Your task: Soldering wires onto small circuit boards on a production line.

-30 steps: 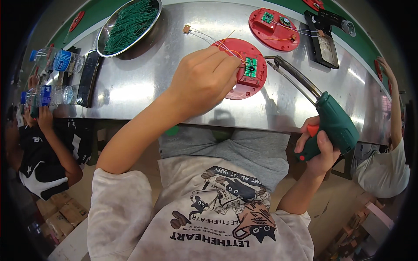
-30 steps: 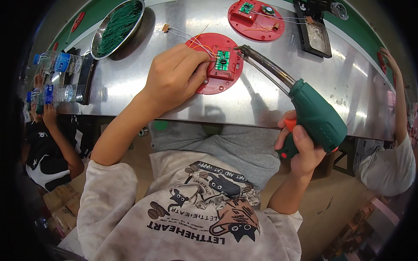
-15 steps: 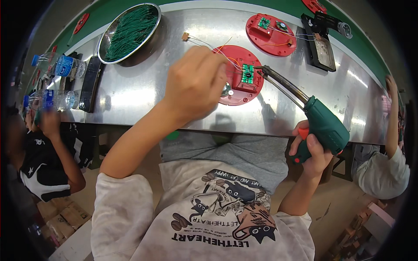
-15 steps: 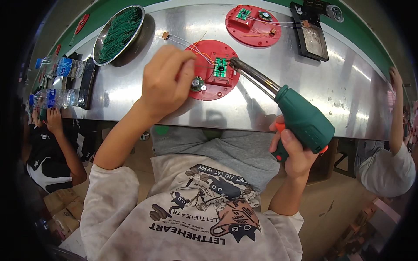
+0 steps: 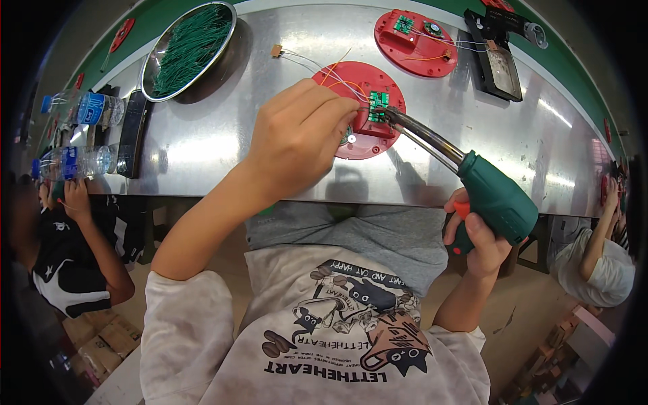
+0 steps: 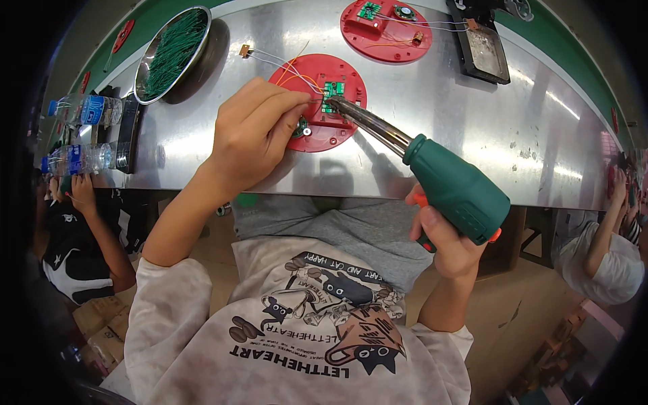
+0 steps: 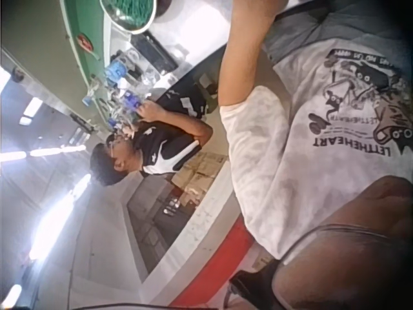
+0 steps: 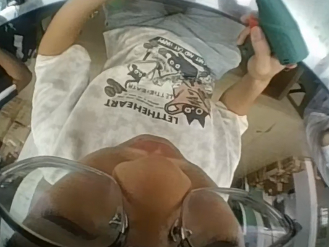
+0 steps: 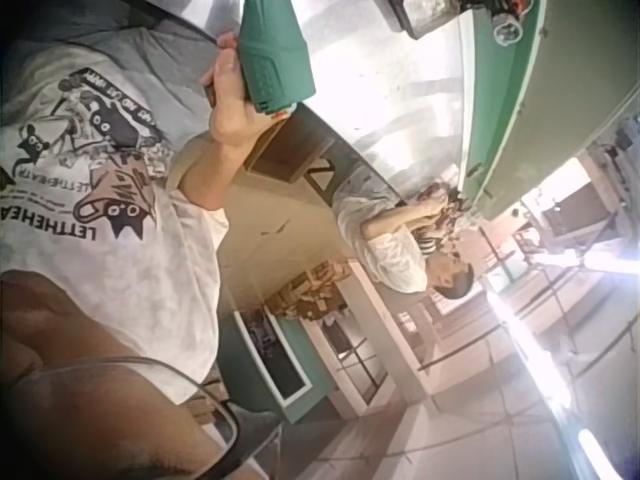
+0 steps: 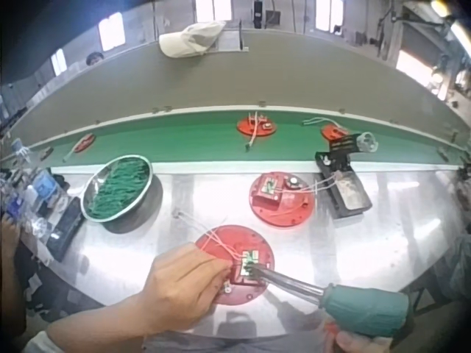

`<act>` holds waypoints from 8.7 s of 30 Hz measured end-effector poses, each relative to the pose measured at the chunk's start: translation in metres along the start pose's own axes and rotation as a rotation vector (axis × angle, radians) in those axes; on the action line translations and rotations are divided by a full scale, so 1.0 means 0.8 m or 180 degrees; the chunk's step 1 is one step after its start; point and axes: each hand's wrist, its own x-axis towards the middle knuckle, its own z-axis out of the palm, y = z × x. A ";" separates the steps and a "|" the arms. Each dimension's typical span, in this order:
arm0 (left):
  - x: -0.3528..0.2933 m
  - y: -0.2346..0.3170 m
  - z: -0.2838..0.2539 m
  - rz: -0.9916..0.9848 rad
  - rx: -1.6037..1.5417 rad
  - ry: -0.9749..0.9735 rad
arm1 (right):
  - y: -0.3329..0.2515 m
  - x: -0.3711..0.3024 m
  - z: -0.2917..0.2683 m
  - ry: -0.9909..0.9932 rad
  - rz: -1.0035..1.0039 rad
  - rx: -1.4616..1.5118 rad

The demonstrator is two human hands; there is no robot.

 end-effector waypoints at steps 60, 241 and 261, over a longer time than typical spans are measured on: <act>0.028 0.018 -0.002 -0.0492 0.0000 -0.0750 | 0.020 -0.010 -0.043 0.0656 -0.0441 0.0458; 0.019 -0.006 0.024 0.0117 0.0235 0.0097 | -0.018 0.015 0.000 0.0332 0.0060 -0.0118; 0.018 -0.006 0.025 0.0195 0.0333 0.0127 | -0.012 0.016 -0.003 0.0513 -0.0139 0.0123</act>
